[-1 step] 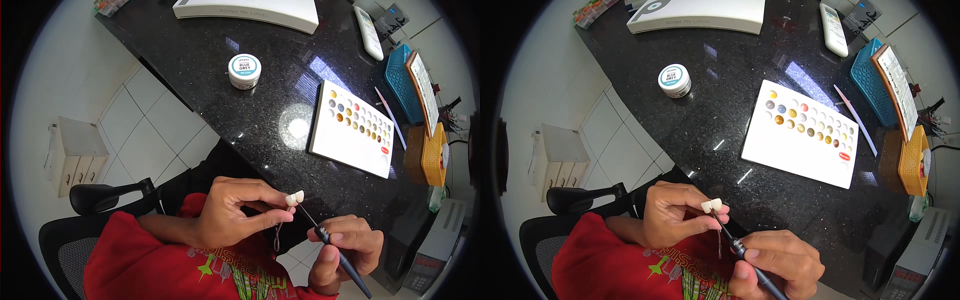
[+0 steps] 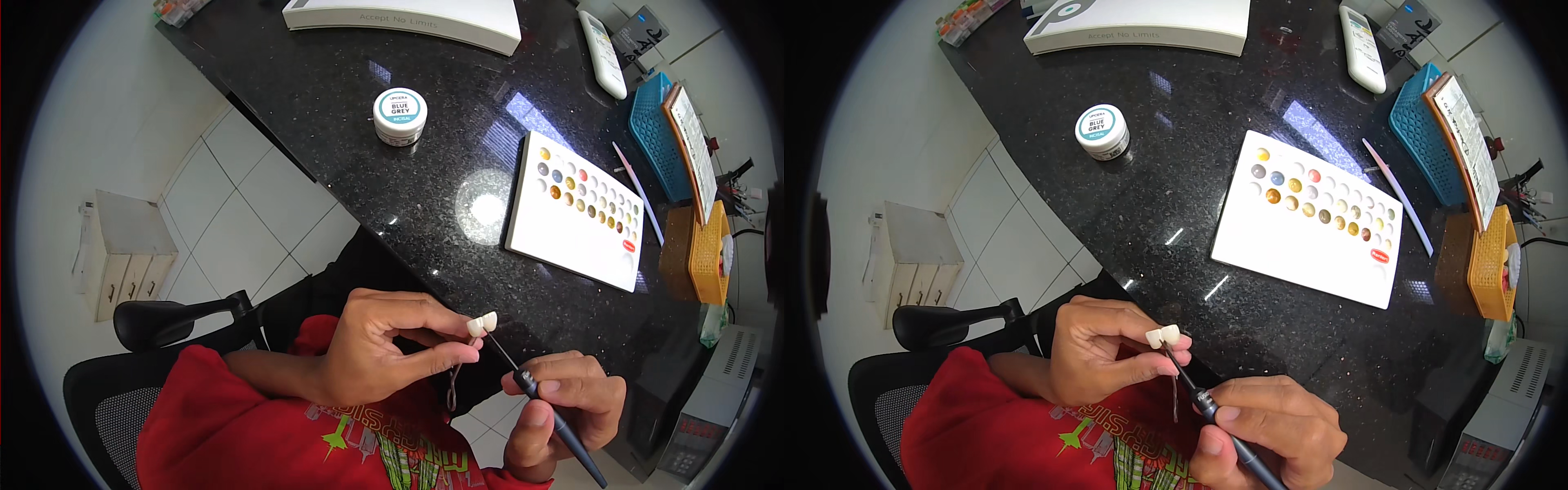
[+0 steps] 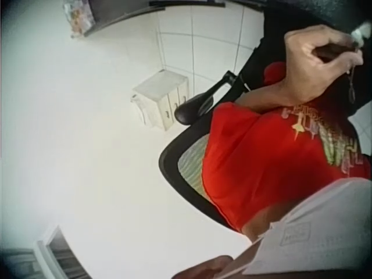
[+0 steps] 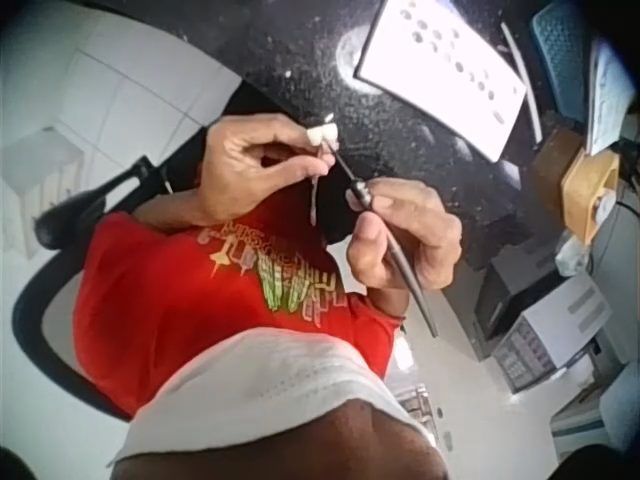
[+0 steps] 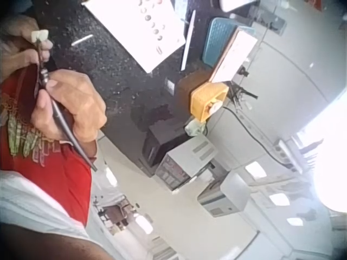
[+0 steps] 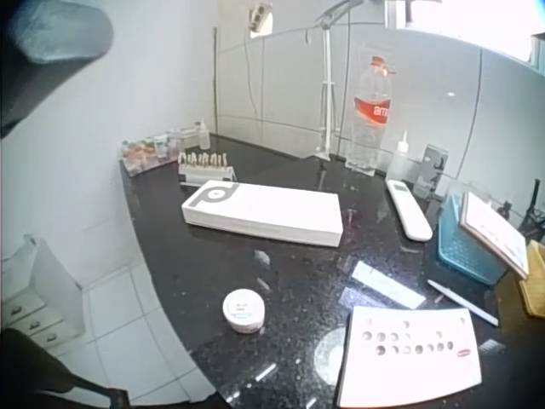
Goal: The recorder is staining and glazing a dental crown at a laboratory bench.
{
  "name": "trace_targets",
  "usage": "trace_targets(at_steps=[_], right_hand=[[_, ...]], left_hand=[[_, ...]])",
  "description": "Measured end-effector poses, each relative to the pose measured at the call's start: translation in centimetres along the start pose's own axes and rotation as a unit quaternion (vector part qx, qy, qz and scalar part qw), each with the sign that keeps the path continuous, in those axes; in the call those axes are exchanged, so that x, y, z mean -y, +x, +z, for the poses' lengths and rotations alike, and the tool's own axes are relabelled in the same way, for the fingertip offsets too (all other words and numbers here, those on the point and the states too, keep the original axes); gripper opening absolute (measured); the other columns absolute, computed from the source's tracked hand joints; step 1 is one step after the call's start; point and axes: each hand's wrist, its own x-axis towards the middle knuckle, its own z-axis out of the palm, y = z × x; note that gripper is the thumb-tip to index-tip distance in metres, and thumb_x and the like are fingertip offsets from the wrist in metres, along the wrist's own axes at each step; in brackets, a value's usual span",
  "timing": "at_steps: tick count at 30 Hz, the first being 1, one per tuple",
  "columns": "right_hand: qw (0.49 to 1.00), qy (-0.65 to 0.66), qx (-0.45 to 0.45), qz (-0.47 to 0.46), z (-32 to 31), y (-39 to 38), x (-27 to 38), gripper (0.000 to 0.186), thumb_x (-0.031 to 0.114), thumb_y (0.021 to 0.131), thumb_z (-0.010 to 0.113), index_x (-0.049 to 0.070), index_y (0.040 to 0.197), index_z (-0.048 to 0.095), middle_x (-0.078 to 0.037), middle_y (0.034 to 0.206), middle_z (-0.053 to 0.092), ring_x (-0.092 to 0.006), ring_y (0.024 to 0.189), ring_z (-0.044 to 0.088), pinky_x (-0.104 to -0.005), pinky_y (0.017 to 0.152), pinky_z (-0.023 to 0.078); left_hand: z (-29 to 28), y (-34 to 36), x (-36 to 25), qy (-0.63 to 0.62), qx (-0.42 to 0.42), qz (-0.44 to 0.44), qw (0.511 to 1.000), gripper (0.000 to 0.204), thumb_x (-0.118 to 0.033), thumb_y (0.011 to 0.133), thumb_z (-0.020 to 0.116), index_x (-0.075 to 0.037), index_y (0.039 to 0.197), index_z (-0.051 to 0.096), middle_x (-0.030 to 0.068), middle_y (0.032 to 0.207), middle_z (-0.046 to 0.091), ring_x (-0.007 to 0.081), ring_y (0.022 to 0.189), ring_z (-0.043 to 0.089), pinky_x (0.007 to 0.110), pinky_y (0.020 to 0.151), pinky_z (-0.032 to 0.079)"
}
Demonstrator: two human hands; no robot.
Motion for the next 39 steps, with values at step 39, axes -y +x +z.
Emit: trace_targets(at_steps=[39], right_hand=[[0.998, 0.03, -0.059, 0.005, 0.0, -0.19, -0.15, 0.03, 0.029, 0.085, 0.062, 0.006, 0.083, 0.043, -0.009, 0.064, 0.056, -0.0115, 0.05, 0.054, -0.0184, 0.048, 0.04]], left_hand=[[-0.04, 0.05, 0.44, 0.042, -0.001, 0.043, 0.998, 0.017, 0.006, 0.071, 0.072, 0.006, 0.087, 0.066, 0.0176, 0.082, 0.068, 0.0195, 0.075, 0.068, 0.027, 0.069, 0.057]])
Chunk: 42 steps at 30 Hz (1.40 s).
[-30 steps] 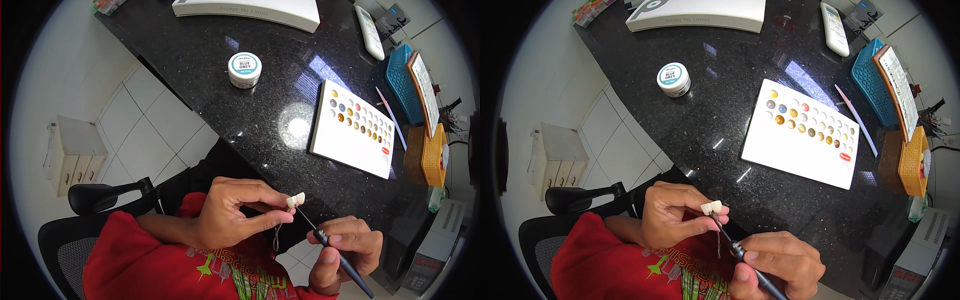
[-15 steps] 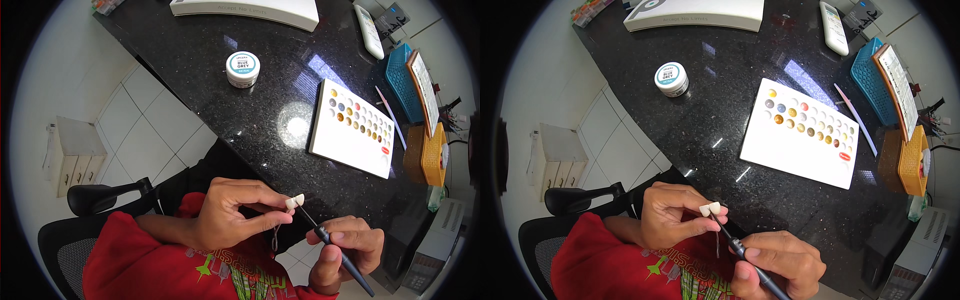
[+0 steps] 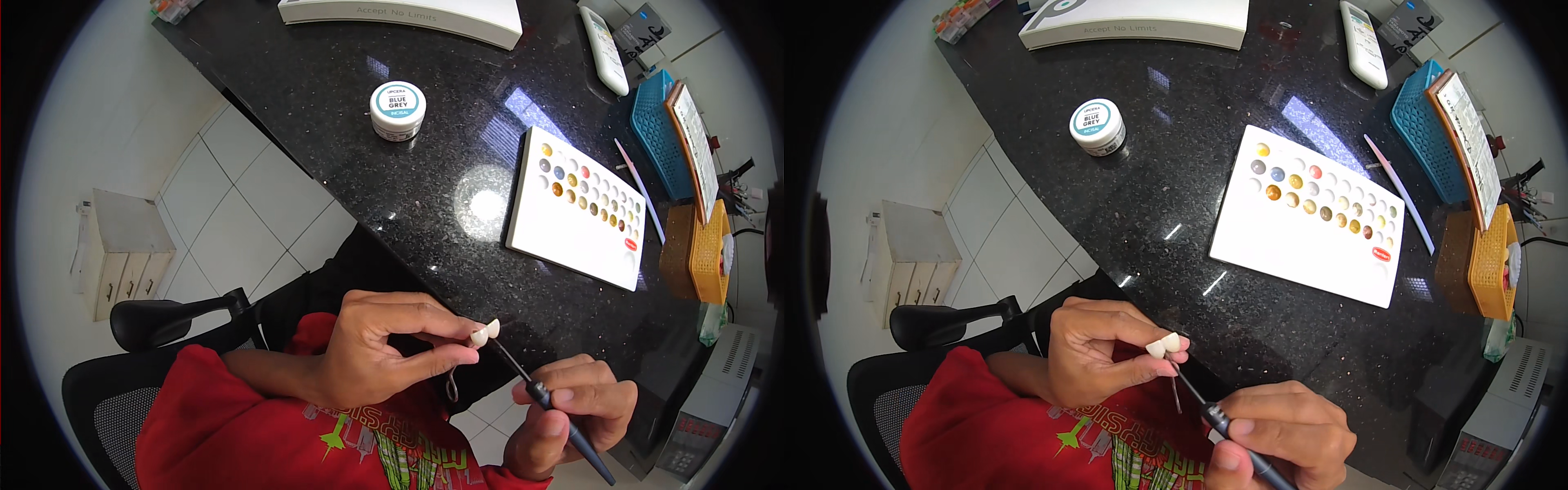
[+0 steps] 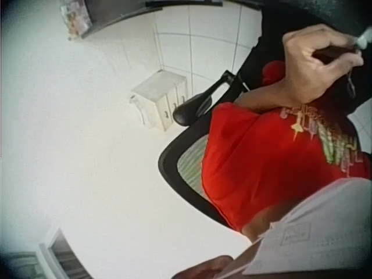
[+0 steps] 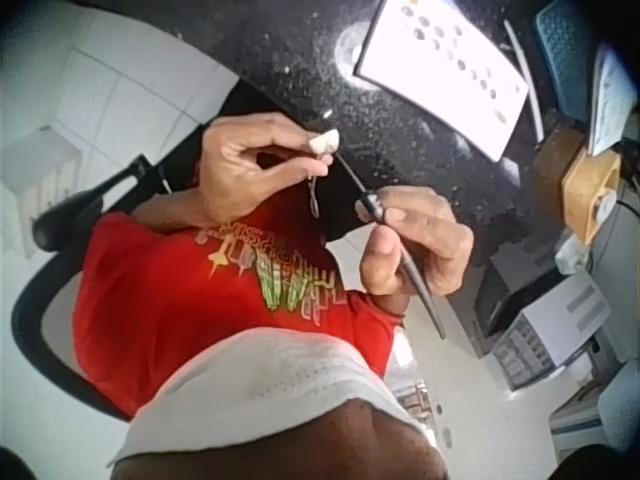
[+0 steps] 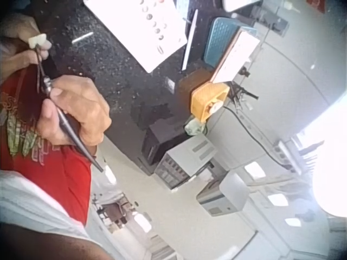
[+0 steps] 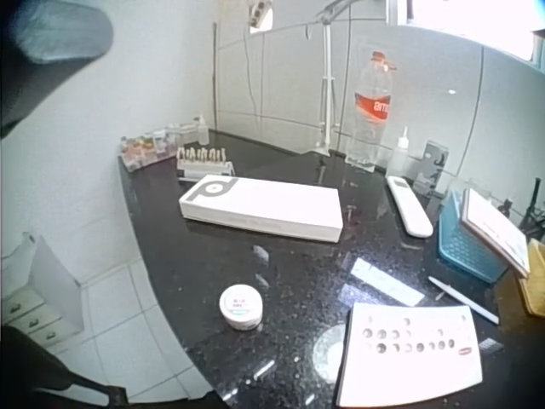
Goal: The recorder is staining and glazing a dental crown at a laboratory bench.
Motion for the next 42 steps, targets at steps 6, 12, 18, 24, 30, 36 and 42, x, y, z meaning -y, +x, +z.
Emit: trace_targets(at_steps=[6, 12, 18, 24, 30, 36, 42], right_hand=[[0.999, -0.023, 0.029, 0.002, 0.0, 0.0, 0.0, 0.029, 0.028, 0.085, 0.062, 0.006, 0.084, 0.043, -0.009, 0.064, 0.056, -0.0119, 0.051, 0.054, -0.019, 0.048, 0.04], [0.998, -0.015, 0.053, -0.026, -0.4, -0.1, -0.3, 0.028, 0.025, 0.085, 0.063, 0.005, 0.085, 0.044, -0.009, 0.064, 0.056, -0.0127, 0.051, 0.055, -0.0194, 0.047, 0.041], [0.998, -0.018, 0.063, -0.02, -0.3, 0.1, -0.2, 0.028, 0.025, 0.085, 0.063, 0.005, 0.085, 0.044, -0.009, 0.065, 0.057, -0.0129, 0.051, 0.056, -0.0196, 0.048, 0.042], [0.999, -0.023, 0.033, -0.005, 0.0, 0.0, -0.1, 0.028, 0.026, 0.085, 0.063, 0.005, 0.085, 0.044, -0.009, 0.064, 0.056, -0.0127, 0.05, 0.055, -0.0195, 0.047, 0.041], [0.999, -0.008, 0.032, -0.007, -0.2, -0.1, -0.2, 0.029, 0.027, 0.085, 0.062, 0.005, 0.084, 0.044, -0.009, 0.064, 0.056, -0.0124, 0.05, 0.055, -0.0194, 0.047, 0.041], [0.998, 0.015, 0.047, -0.027, -0.3, -0.1, -0.5, 0.03, 0.029, 0.085, 0.062, 0.005, 0.083, 0.043, -0.006, 0.061, 0.052, -0.0117, 0.046, 0.051, -0.0189, 0.044, 0.037], [0.99, -0.093, -0.102, -0.033, -5.1, 2.3, 0.4, 0.033, 0.024, 0.085, 0.059, -0.001, 0.105, 0.049, -0.009, 0.087, 0.047, -0.0093, 0.061, 0.042, -0.0181, 0.049, 0.032]], left_hand=[[0.1, 0.0, -0.3, 0.023, -0.002, 0.003, 1.0, 0.015, 0.007, 0.071, 0.071, 0.006, 0.085, 0.066, 0.0181, 0.081, 0.067, 0.02, 0.076, 0.068, 0.027, 0.068, 0.057], [0.2, 0.1, -0.3, 0.016, 0.0, 0.001, 1.0, 0.017, 0.009, 0.071, 0.07, 0.008, 0.087, 0.065, 0.0202, 0.083, 0.066, 0.0221, 0.077, 0.068, 0.028, 0.069, 0.058], [0.2, 0.0, -0.3, 0.023, -0.003, -0.001, 1.0, 0.017, 0.008, 0.071, 0.071, 0.008, 0.087, 0.066, 0.0199, 0.082, 0.067, 0.0218, 0.076, 0.068, 0.028, 0.068, 0.058], [0.0, 0.1, -0.2, 0.028, 0.006, 0.009, 1.0, 0.017, 0.008, 0.071, 0.07, 0.007, 0.088, 0.066, 0.0191, 0.082, 0.067, 0.0213, 0.075, 0.068, 0.027, 0.068, 0.058], [0.2, 0.0, -0.1, 0.024, 0.001, 0.006, 1.0, 0.017, 0.008, 0.071, 0.07, 0.007, 0.088, 0.066, 0.0193, 0.082, 0.067, 0.0216, 0.076, 0.068, 0.027, 0.068, 0.058], [0.0, -0.2, 0.0, 0.014, -0.009, 0.001, 1.0, 0.016, 0.009, 0.071, 0.071, 0.008, 0.085, 0.065, 0.0202, 0.082, 0.066, 0.0223, 0.076, 0.068, 0.028, 0.069, 0.058], [0.2, 0.3, 0.1, 0.003, 0.008, 0.003, 1.0, 0.016, 0.011, 0.069, 0.071, 0.008, 0.083, 0.064, 0.0204, 0.083, 0.066, 0.0238, 0.074, 0.068, 0.03, 0.069, 0.058]])
